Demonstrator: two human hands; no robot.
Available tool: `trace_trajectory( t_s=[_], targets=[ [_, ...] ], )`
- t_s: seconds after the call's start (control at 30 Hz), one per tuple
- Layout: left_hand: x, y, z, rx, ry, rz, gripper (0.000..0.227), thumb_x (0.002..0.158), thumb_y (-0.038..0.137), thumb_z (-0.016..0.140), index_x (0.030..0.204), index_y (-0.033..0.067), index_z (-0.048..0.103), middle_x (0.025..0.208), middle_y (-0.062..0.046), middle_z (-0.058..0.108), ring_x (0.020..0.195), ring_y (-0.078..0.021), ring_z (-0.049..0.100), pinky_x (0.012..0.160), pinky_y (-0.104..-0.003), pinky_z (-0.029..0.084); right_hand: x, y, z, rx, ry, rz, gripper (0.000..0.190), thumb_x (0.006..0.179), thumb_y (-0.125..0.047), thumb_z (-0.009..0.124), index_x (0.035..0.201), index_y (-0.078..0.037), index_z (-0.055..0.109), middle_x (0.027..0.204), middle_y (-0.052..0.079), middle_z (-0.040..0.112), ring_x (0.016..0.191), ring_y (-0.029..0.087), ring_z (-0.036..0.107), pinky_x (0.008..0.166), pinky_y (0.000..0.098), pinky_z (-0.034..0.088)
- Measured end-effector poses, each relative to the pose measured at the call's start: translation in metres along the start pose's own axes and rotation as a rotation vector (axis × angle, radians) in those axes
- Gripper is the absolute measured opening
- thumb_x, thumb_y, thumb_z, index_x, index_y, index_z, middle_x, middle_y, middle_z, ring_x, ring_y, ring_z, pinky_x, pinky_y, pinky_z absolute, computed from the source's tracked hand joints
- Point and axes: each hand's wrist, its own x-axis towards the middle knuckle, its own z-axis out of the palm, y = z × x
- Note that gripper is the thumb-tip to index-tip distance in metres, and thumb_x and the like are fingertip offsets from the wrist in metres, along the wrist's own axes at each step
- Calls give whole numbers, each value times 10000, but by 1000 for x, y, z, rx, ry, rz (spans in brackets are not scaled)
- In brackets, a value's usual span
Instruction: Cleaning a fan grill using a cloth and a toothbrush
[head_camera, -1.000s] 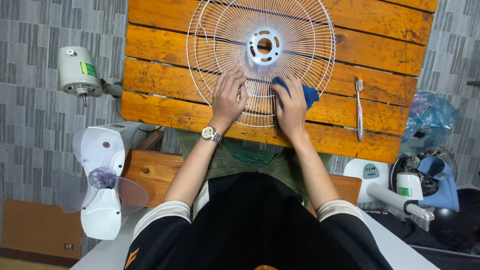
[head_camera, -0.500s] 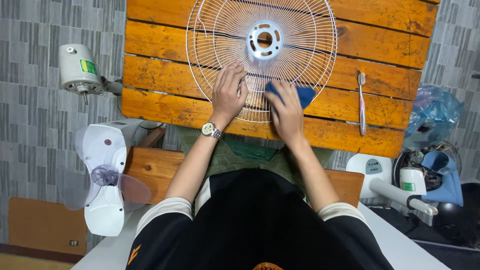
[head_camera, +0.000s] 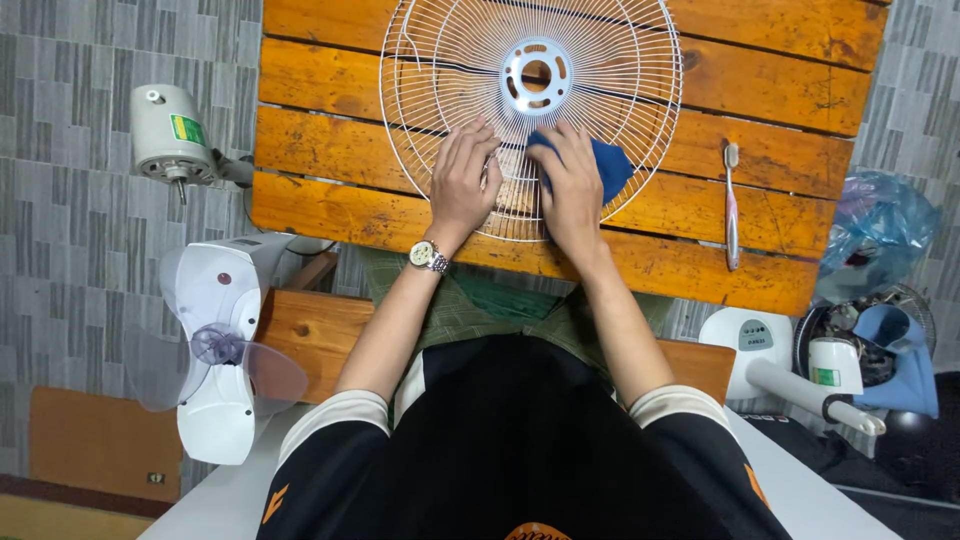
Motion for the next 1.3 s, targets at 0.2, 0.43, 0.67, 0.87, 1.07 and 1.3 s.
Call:
trace_trajectory(
  t_s=[0.2,0.43,0.67,0.87,1.07,1.3],
  targets=[
    [0,-1,2,-9,21,3,195,960,161,592,1102,74,693,1133,-86,681,1196,-278,643,1130,-453,413,-65,-10,-4,-2,-41,-16,252,919,15,677,1102,-149,732,1430,72,636,1419,348,490,1204,562,322],
    [2,0,1,-2,26,25,203,953,156,597,1116,76,688,1144,-91,679,1213,-283,639,1135,-452,403,-23,-9,-3,15,-3,-23,262,912,51,680,1097,-127,731,1351,79,674,1353,353,548,1198,539,334],
    [2,-2,1,-1,38,26,207,940,137,607,1120,73,685,1145,-97,683,1206,-287,645,1132,-455,415,-39,-17,4,-16,-30,-15,278,895,83,663,1053,-135,732,1364,87,668,1382,328,519,1215,535,311],
    [1,2,-2,-27,4,5,202,959,150,594,1116,70,692,1121,-95,682,1206,-285,642,1135,-461,405,-69,3,-8,40,-71,-89,284,868,20,723,1078,-171,736,1367,36,677,1359,308,563,1196,501,369],
    [1,-3,2,-11,39,23,190,948,136,602,1104,69,688,1125,-98,681,1201,-288,641,1121,-451,423,-1,15,-56,136,116,-31,331,899,128,676,1129,-106,725,1272,169,678,1257,420,602,1103,552,444],
    [4,8,-10,-36,-78,-55,253,959,63,578,1182,17,689,1240,-138,703,1243,-279,617,1202,-475,372,48,14,-57,68,110,20,331,1014,76,545,1327,-29,582,1436,203,559,1364,387,508,1212,533,367]
  ],
)
